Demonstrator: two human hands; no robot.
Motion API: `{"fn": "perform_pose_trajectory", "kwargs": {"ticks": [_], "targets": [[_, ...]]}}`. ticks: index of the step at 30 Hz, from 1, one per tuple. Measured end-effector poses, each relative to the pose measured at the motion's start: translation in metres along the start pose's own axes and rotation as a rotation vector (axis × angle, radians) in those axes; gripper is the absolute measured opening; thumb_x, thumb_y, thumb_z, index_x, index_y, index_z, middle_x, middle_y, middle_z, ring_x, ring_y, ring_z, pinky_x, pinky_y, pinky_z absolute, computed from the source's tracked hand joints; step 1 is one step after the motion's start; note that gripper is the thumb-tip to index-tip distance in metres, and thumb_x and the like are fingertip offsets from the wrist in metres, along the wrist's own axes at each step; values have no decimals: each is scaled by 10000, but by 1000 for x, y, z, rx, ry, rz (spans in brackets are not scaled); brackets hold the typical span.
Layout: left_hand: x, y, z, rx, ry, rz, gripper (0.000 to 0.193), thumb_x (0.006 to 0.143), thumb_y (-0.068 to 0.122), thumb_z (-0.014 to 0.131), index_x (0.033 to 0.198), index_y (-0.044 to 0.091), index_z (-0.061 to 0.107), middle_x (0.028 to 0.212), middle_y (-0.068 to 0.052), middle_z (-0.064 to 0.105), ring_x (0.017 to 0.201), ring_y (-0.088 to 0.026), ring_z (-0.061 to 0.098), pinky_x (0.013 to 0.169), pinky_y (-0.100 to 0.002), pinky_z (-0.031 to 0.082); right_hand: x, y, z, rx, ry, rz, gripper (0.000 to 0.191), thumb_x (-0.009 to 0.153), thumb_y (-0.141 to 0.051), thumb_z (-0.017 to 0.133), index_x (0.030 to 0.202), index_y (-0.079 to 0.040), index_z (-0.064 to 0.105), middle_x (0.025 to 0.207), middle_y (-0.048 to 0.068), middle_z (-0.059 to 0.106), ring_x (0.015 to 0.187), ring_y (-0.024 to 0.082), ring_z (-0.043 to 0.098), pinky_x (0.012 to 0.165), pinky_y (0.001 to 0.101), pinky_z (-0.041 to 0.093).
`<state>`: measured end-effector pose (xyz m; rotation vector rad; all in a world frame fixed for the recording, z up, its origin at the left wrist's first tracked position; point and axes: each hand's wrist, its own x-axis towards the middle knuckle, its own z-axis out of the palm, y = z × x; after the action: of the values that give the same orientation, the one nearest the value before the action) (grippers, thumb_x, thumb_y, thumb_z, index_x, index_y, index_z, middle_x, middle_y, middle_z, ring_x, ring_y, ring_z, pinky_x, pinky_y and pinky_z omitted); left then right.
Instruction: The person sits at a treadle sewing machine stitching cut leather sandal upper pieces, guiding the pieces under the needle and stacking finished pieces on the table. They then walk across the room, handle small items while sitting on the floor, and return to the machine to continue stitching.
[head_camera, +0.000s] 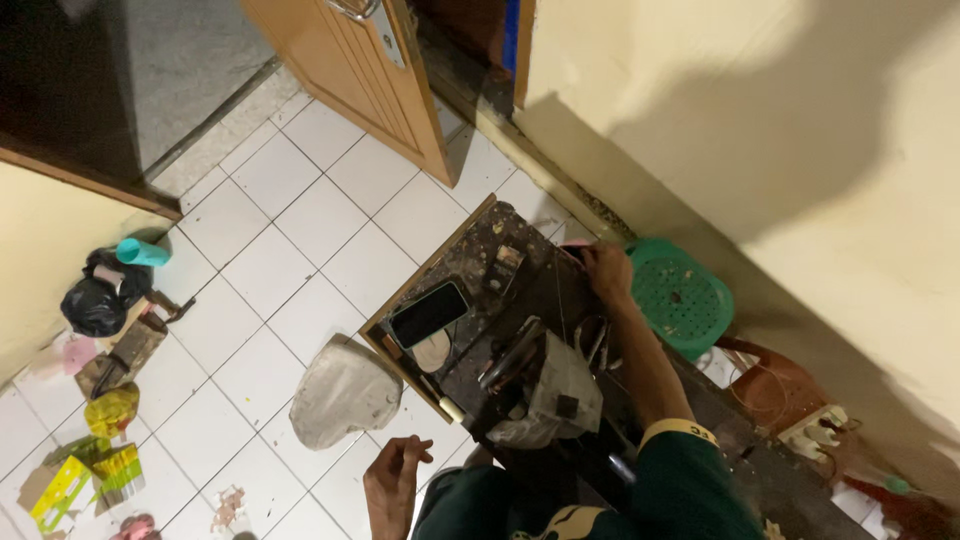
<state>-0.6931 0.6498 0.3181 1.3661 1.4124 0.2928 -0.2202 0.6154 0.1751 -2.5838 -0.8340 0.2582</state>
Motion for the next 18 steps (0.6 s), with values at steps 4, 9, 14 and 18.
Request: {"fn": "perform_pose_trajectory", "kwargs": {"ticks": [4, 9, 14, 18], "targets": [[-9, 9, 10, 43, -6, -21, 421, 958, 365, 612, 909, -26, 759, 828, -139, 817, 806, -192, 758, 801, -322, 568, 8, 23, -4, -10, 444, -234, 227, 948, -146, 653, 1127, -87, 780, 1068, 167, 754, 912, 404, 696, 744, 510, 539], [-14, 14, 23, 57, -21, 35, 405, 949, 352, 617, 946, -30, 751, 849, -133, 824, 803, -194, 766, 775, -321, 568, 25, 46, -17, 113, 61, -77, 128, 803, -248, 789, 864, -136, 797, 856, 139, 753, 800, 363, 722, 723, 482, 572], [-20, 10, 29, 80, -77, 21, 398, 950, 357, 609, 975, -19, 736, 872, -125, 821, 804, -202, 793, 764, -331, 612, 22, 55, -21, 125, 24, -125, 173, 802, -237, 800, 916, -106, 802, 879, 138, 757, 815, 357, 722, 739, 464, 574], [-28, 5, 30, 117, -54, 2, 396, 951, 357, 616, 957, -18, 742, 876, -126, 830, 807, -203, 798, 779, -336, 606, 23, 54, -26, 141, -45, -138, 189, 799, -242, 816, 926, -102, 803, 867, 145, 753, 811, 349, 726, 757, 457, 576]]}}
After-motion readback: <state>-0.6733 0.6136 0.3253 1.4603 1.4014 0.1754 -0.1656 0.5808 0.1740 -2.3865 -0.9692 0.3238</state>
